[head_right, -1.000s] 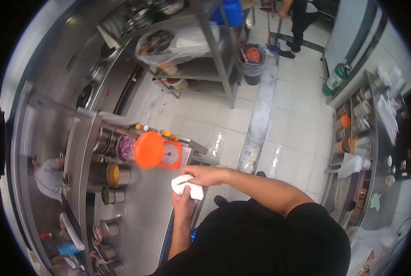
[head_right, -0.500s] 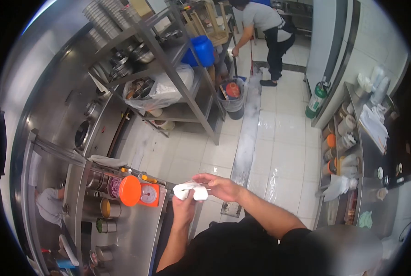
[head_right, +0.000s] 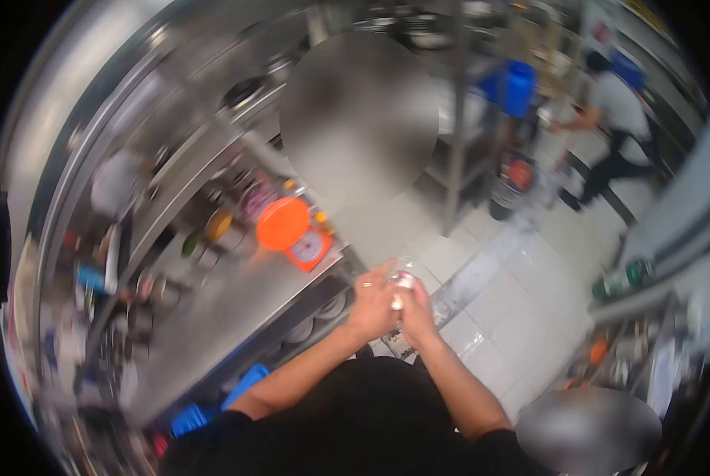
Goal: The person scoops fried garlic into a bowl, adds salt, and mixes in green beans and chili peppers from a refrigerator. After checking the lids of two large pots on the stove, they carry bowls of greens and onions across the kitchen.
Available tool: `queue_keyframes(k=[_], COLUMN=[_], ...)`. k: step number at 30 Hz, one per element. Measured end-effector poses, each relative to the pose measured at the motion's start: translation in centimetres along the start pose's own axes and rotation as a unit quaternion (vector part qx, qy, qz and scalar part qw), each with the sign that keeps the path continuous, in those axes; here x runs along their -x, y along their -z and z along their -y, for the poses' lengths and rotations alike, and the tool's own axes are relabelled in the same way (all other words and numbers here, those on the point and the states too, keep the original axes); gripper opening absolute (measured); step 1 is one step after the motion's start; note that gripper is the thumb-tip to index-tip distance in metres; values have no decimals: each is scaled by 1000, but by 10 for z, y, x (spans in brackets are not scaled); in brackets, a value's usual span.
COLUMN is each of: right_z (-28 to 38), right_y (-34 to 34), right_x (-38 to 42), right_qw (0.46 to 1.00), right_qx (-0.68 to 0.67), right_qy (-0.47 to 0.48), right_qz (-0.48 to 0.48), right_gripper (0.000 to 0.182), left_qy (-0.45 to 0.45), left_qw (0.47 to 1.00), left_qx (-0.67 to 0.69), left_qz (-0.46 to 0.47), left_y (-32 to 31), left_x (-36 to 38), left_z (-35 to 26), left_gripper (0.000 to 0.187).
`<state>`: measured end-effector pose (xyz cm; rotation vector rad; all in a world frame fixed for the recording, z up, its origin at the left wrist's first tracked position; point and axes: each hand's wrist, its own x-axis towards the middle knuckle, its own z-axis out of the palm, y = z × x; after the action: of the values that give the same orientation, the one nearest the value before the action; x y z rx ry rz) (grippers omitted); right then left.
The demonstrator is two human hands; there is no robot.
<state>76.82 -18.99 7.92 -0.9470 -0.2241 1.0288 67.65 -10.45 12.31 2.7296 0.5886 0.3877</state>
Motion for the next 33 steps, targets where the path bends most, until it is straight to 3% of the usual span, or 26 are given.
queue_keyframes(k=[2, 6, 8, 12, 14, 16, 18, 20, 21, 23, 26, 28, 29, 30, 33], right_z=[-12, 11, 31, 120, 188, 264, 335, 396, 422, 450, 461, 456, 437, 430, 375], right_y=[10, 33, 66, 106, 90, 77, 35, -9, -15, -27, -74, -63, -18, 25, 182], right_x=[-12, -30, -48, -56, -43, -21, 5, 46, 68, 92, 93, 70, 34, -12, -165], right_qw=[999, 995, 987, 965, 932, 872, 773, 604, 484, 284, 66, 95, 197, 250, 293], right_qx=[27, 43, 39, 35, 36, 125, 170, 207, 288, 325, 194, 213, 275, 337, 677], right_qy=[43, 40, 41, 191, 279, 432, 599, 768, 822, 897, 979, 969, 918, 863, 572], right_qz=[-18, -87, -150, -177, -227, -192, -120, -51, -89, -94, 7, -84, -206, -282, -357], right_gripper=[39, 29, 24, 25, 28, 36, 29, 28, 25, 22, 22, 31, 39, 47, 74], left_qy=[-14, -63, -32, 83, 128, 171, 214, 232, 245, 243, 248, 255, 259, 262, 235], left_qw=[998, 987, 989, 987, 981, 971, 958, 950, 945, 944, 944, 944, 944, 943, 944], left_qx=[46, 131, 121, 117, 129, 144, 153, 161, 164, 170, 171, 170, 170, 170, 179], left_qz=[29, 74, 84, 72, 61, 86, 114, 133, 141, 144, 130, 120, 117, 115, 145], left_y=[-7, -1, -11, -26, -45, -44, -42, -40, -38, -30, -24, -23, -22, -22, -24], left_x=[8, 19, 23, 49, 72, 91, 108, 116, 118, 115, 107, 102, 101, 100, 96], left_z=[6, 21, 40, 85, 112, 123, 128, 129, 129, 124, 118, 116, 115, 113, 112], left_gripper=[56, 57, 58, 55, 54, 56, 57, 58, 59, 59, 59, 58, 58, 58, 59])
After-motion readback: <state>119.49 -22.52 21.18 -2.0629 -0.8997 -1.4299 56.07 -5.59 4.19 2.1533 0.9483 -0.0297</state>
